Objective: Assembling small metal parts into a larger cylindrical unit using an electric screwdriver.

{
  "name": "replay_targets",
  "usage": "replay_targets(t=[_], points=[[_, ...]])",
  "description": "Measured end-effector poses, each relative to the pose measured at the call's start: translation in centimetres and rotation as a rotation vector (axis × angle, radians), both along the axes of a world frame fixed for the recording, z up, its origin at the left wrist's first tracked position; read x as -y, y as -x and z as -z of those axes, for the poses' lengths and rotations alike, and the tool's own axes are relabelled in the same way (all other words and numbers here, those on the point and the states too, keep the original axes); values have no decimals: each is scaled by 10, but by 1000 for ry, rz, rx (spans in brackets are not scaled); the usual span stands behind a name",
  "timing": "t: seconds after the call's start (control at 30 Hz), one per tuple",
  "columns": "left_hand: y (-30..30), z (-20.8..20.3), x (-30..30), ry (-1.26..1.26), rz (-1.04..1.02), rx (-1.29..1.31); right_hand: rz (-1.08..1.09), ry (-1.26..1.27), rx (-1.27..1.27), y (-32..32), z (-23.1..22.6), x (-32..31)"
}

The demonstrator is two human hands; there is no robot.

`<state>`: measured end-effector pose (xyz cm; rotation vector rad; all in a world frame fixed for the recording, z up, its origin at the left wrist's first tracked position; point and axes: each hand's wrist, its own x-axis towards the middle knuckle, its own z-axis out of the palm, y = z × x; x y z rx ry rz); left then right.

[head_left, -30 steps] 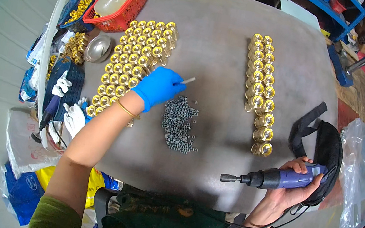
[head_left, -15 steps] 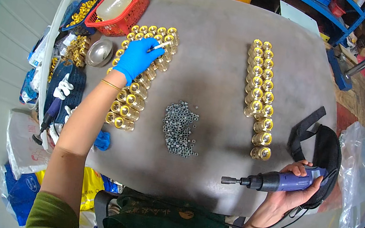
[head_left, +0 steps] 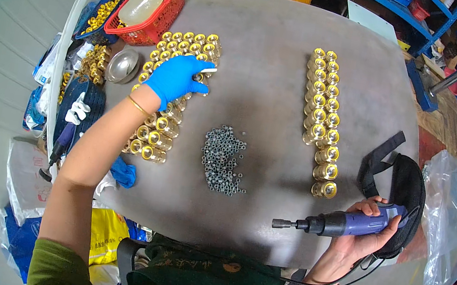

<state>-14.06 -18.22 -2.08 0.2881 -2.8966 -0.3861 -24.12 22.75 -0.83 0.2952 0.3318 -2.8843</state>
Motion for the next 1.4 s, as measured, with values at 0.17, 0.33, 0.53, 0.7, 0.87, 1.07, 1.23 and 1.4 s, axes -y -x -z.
replay_targets(t=[0.17, 0.33, 0.53, 0.7, 0.87, 1.07, 1.23, 1.4], points=[[0, -10, 7, -27, 42, 170, -15, -60, -95, -1, -5, 0], [-18, -13, -90, -814, -205, 107, 111, -30, -151, -2, -11, -6], [-60, -12, -201, -1540, -315, 99, 132, -1, -206, -1, -25, -4], [-62, -8, -217, -1511, -221, 47, 167, -82, -228, -5, -30, -2], [-63, -5, -225, -1554, -237, -20, 159, -95, -286, -7, -35, -6], [-61, -2, -231, -1632, -297, -55, 166, -148, -317, -7, -34, -7], [-59, -1, -232, -1515, -282, -23, 176, -154, -313, -5, -31, -7], [-56, 4, -238, -1605, -363, -113, 187, -227, -299, -3, -25, -7]])
